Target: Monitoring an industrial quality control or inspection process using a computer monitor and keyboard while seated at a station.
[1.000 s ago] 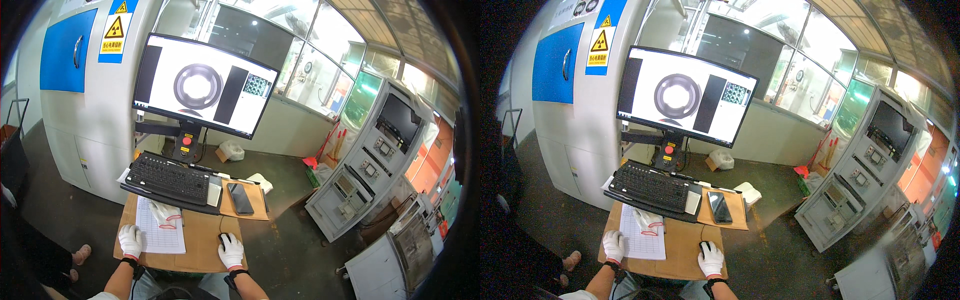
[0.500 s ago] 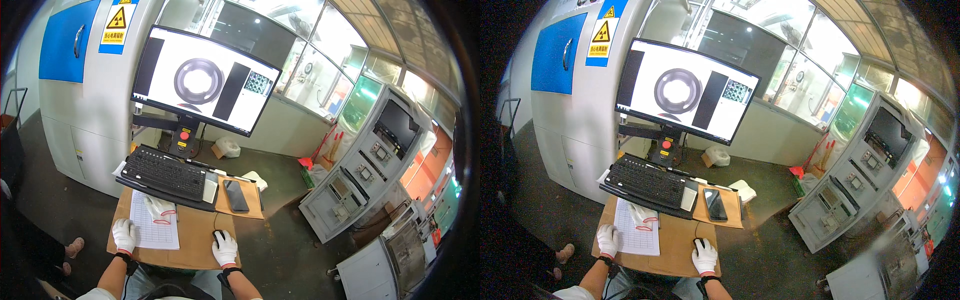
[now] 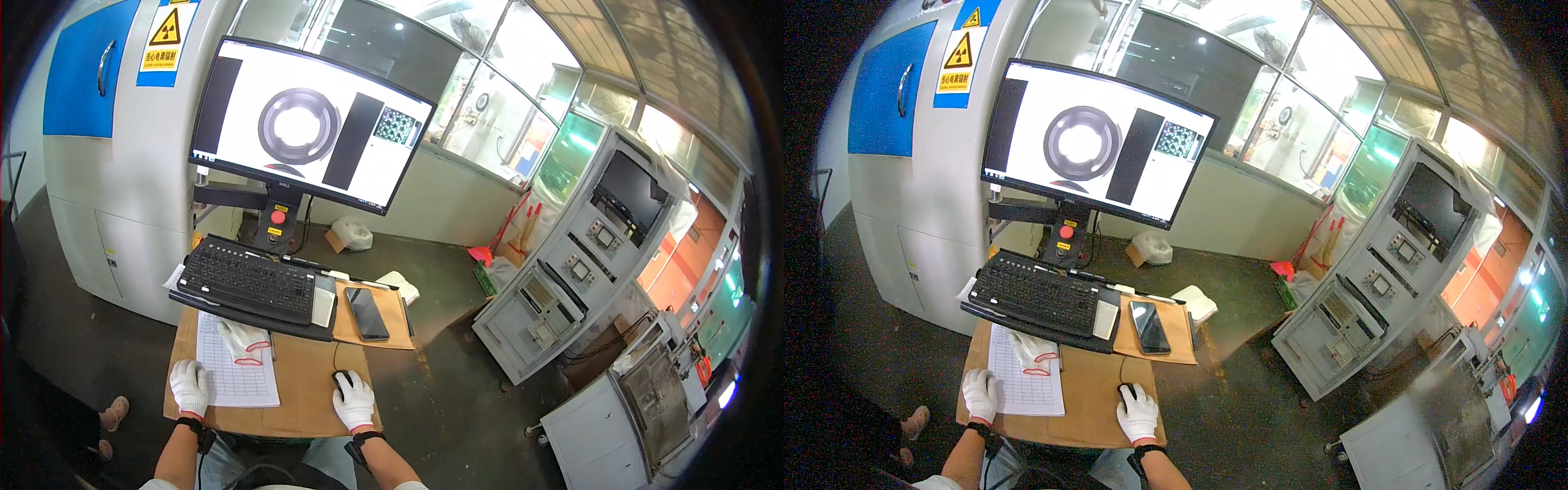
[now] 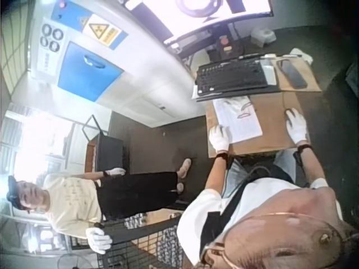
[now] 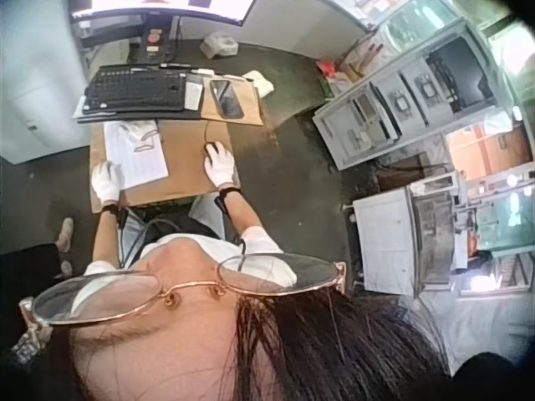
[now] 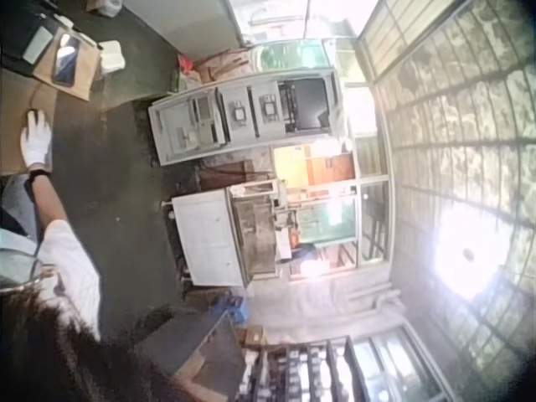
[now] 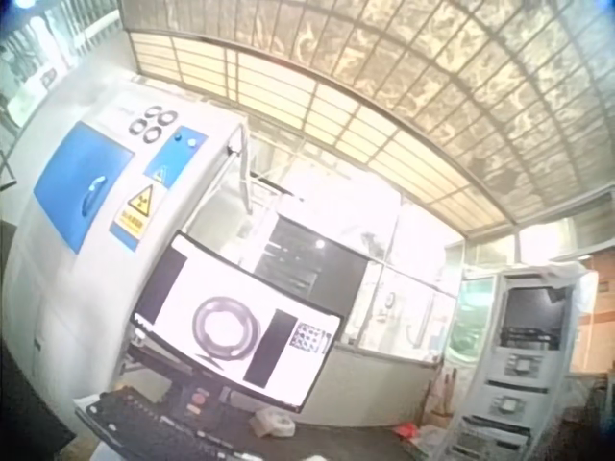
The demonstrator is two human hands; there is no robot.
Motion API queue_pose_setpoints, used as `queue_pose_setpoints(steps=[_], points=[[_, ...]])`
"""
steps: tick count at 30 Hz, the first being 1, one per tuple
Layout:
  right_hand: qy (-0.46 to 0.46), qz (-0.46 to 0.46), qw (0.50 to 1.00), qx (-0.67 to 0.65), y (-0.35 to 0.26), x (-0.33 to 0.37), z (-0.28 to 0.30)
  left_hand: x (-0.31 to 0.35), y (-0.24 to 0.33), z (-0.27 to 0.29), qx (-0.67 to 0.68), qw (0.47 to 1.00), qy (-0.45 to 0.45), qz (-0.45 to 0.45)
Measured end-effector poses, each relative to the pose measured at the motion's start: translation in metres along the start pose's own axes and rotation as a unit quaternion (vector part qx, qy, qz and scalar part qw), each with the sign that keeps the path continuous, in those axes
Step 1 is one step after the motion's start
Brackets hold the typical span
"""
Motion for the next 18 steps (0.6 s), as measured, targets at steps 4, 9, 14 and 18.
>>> queue_pose_setpoints(steps=[4,9,14,18], points=[[0.005,-0.003,1.0,-0.011,0.0016,-0.0005,-0.0015,-0.0013,-0.0005,0.0003,0.004,1.0,0.002,0.006],[0.003,0.0,1.0,-0.009,0.0012,-0.0016,-0.0001,-0.0019,0.0007,0.0012,0.006,1.0,-0.006,0.011],[-0.005,-0.011,1.0,0.0,0.0016,-0.0008,0.0004,-0.0024,0.0009,-0.0002,0.016,1.0,-0.014,0.011],[0.001,-0.007,1.0,-0.001,0.0019,-0.0007,-0.0018,0.0007,0.0014,0.0013,0.009,1.0,-0.004,0.009]])
Point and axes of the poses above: each hand's wrist, its own x-axis away from the middle knuckle, its own z-axis out of the back of the hand, y = z × x, the point moved 6 cm from there along -x, towards the middle knuckle, and after that the axes turned 15 degrees about -y, right-handed, at the moved point
